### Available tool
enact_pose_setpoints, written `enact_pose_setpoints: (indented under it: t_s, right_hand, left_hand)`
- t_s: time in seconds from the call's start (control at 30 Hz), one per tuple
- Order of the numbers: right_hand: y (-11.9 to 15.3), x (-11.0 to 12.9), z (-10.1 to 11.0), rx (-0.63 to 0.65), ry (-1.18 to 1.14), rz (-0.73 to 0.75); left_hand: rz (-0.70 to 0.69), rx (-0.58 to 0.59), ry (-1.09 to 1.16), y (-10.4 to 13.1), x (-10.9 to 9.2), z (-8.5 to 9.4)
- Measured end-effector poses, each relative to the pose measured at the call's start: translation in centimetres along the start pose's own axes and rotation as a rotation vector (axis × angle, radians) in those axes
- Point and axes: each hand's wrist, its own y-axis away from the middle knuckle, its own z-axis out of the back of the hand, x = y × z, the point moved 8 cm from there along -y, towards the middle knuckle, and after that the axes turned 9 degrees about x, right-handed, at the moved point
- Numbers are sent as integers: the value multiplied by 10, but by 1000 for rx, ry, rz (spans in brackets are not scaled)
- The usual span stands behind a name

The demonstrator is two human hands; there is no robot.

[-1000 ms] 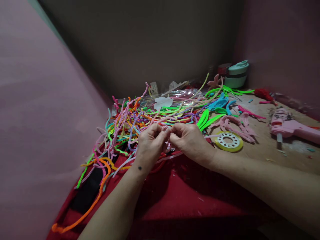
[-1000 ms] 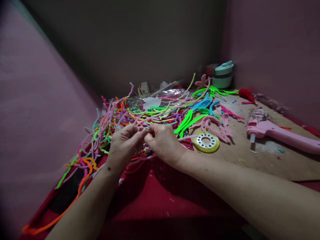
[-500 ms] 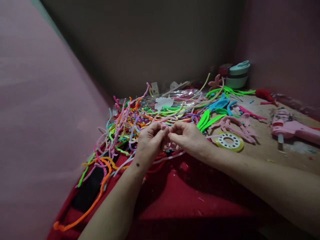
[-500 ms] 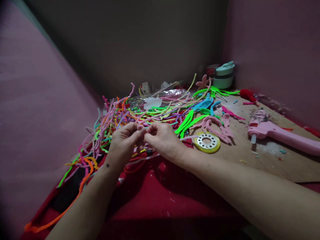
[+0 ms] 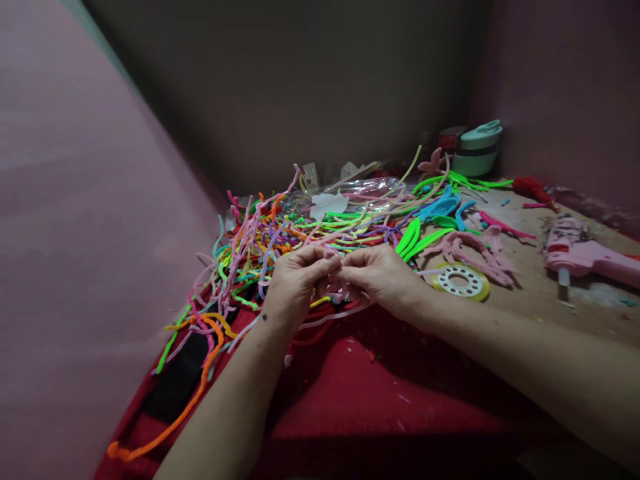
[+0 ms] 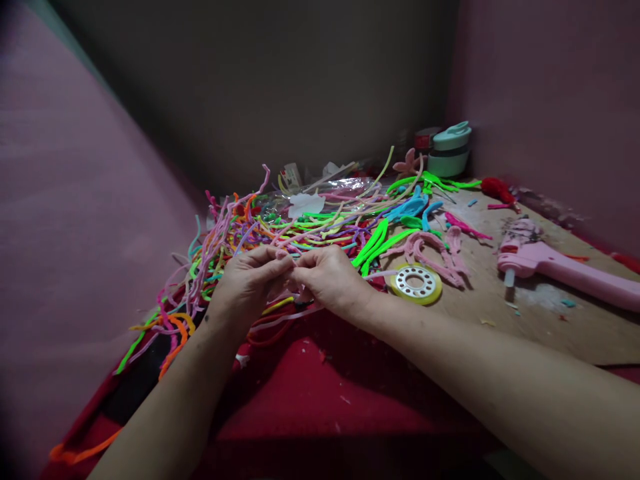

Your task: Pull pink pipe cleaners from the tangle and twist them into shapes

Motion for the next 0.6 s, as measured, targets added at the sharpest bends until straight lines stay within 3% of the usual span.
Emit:
enact_pose_setpoints:
  t_s: [0.27, 0.43, 0.6]
  right_hand:
    - [-1, -2, -1, 10, -46, 2]
    - [-3, -3, -6, 93, -155, 21]
    - [-4, -4, -3, 115, -145, 30]
  left_hand:
    - [-104, -72, -73, 3, -15, 4]
    - [-14, -30, 115, 2, -4, -2]
    - [-36, -22, 20, 2, -12, 4]
